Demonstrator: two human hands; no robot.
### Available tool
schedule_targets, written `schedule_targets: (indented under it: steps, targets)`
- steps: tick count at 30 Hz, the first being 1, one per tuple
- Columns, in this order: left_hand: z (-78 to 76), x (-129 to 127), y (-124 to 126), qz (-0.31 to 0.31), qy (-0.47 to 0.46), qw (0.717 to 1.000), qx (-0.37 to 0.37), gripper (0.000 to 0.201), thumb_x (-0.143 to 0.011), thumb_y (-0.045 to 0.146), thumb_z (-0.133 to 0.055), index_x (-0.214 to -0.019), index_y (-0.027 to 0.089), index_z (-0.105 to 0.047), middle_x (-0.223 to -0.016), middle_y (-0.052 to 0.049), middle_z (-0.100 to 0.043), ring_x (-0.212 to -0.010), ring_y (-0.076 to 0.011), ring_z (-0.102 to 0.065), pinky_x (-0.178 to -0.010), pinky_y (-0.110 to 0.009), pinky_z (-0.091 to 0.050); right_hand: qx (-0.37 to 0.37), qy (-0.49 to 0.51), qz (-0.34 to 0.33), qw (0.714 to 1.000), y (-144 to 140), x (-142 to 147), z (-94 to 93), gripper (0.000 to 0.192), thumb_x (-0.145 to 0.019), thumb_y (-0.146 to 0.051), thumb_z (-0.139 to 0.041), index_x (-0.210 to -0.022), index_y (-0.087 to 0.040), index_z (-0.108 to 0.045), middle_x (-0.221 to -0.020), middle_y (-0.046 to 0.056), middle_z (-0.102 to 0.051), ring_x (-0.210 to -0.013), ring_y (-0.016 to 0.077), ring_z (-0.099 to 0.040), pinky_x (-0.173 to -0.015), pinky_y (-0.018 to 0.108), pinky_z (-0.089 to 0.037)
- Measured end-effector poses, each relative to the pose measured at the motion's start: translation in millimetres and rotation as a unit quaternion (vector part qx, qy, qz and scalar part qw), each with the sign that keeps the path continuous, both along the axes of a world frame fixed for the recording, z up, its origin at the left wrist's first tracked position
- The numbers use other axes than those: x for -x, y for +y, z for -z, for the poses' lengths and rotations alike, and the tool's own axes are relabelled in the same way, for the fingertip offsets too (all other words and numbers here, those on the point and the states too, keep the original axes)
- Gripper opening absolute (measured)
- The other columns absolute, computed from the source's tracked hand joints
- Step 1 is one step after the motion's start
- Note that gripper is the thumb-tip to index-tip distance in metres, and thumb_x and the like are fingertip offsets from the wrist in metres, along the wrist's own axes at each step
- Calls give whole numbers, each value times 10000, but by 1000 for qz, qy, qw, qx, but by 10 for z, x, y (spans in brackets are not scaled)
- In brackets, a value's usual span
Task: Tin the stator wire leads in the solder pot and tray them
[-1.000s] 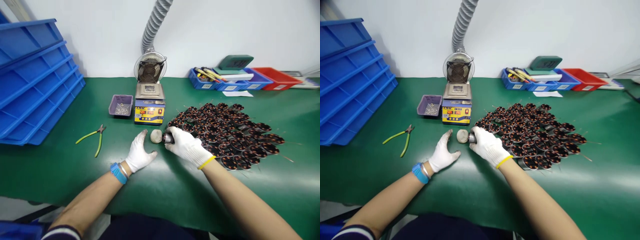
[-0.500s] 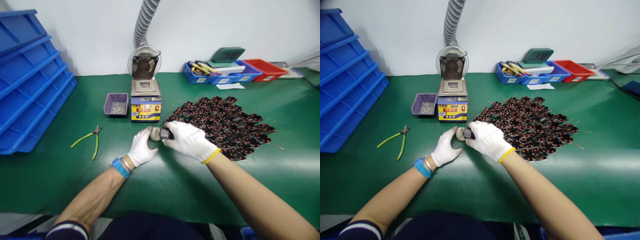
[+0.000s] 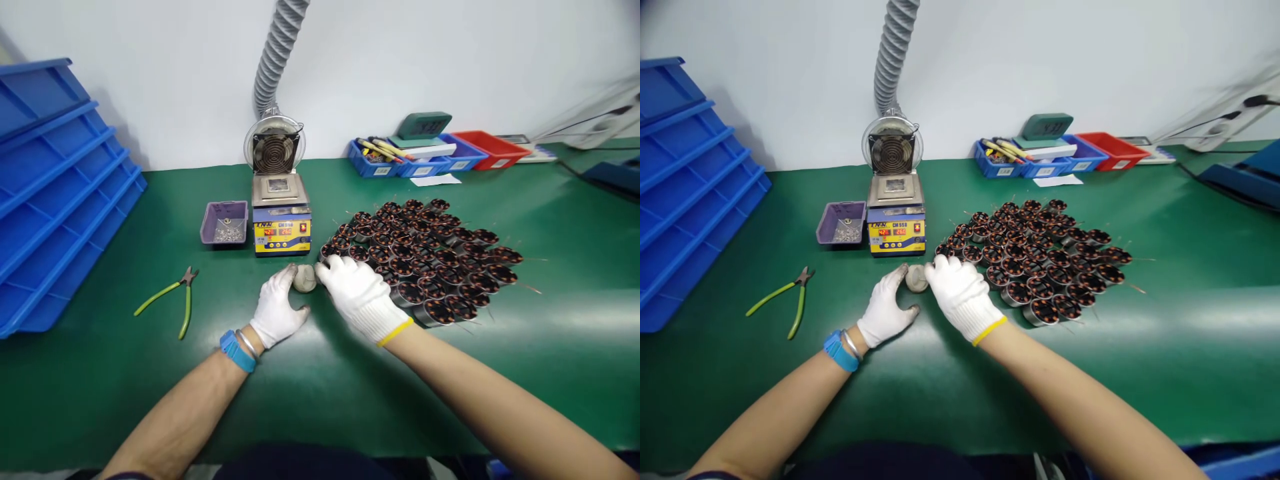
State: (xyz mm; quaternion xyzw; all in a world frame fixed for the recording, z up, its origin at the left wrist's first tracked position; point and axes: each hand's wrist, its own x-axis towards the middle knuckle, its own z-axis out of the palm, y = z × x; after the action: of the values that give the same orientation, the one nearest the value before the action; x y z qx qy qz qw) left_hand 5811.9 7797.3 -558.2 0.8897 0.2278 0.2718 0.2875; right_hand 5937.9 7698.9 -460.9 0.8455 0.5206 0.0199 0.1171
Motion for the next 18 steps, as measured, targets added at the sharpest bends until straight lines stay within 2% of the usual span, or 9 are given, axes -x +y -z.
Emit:
schedule_targets:
  steps: [2, 4, 8, 10, 13, 15, 18]
  targets:
    - [-1, 0, -6, -2, 0, 1000, 5, 804, -640, 209, -727, -1397, 94, -482, -1426, -186, -570, -1319, -332, -547, -1143, -510, -454, 6, -20, -8, 1000, -29, -11, -30, 437, -1027, -230, -202, -1236, -227, -586, -1107, 151, -573, -886, 308, -627, -569, 316, -437]
    - [0, 1, -15, -4, -7, 1000, 10, 811, -636, 212, -732, -1398, 89, -483, -1426, -191, -566, -1321, -337, -543, -1146, -512, -451, 14, -40, -25, 999, -54, -44, -150, 420, -1023, -222, -232, -1243, -243, -590, -1127, 141, -575, -876, 292, -624, -570, 313, -432]
    - [18, -5, -30, -25, -25, 998, 45, 795, -663, 244, -735, -1396, 61, -488, -1411, -215, -567, -1317, -349, -543, -1147, -524, -447, -30, -80, -38, 996, 122, -219, -597, 337, -1007, -284, -356, -1240, -238, -595, -1154, 146, -571, -896, 295, -600, -618, 333, -451]
    - [35, -15, -26, -45, -39, 995, 79, 760, -692, 264, -722, -1386, 55, -495, -1407, -222, -566, -1321, -349, -541, -1156, -527, -437, -82, -93, -33, 992, 397, -358, -837, 346, -1000, -305, -360, -1249, -242, -592, -1177, 156, -561, -930, 315, -585, -659, 364, -471]
    - [54, -29, -5, -66, -67, 987, 131, 730, -714, 275, -708, -1374, 47, -496, -1410, -229, -559, -1328, -342, -538, -1175, -524, -418, -140, -90, -47, 985, 985, -563, -1097, 413, -994, -245, -299, -1286, -220, -590, -1206, 184, -556, -1022, 344, -563, -755, 429, -492]
    - [57, -33, 7, -67, -78, 983, 153, 719, -722, 269, -700, -1374, 48, -493, -1411, -227, -558, -1334, -334, -534, -1184, -520, -406, -141, -83, -60, 985, 1386, -659, -1162, 443, -979, -197, -291, -1296, -172, -600, -1219, 213, -562, -1082, 356, -555, -818, 455, -490]
    - [51, -36, 16, -65, -77, 980, 172, 694, -732, 258, -688, -1368, 56, -499, -1416, -218, -557, -1343, -321, -526, -1194, -511, -394, -123, -74, -83, 986, 1831, -719, -1106, 434, -957, -170, -338, -1270, -138, -638, -1226, 244, -584, -1140, 356, -556, -873, 461, -486]
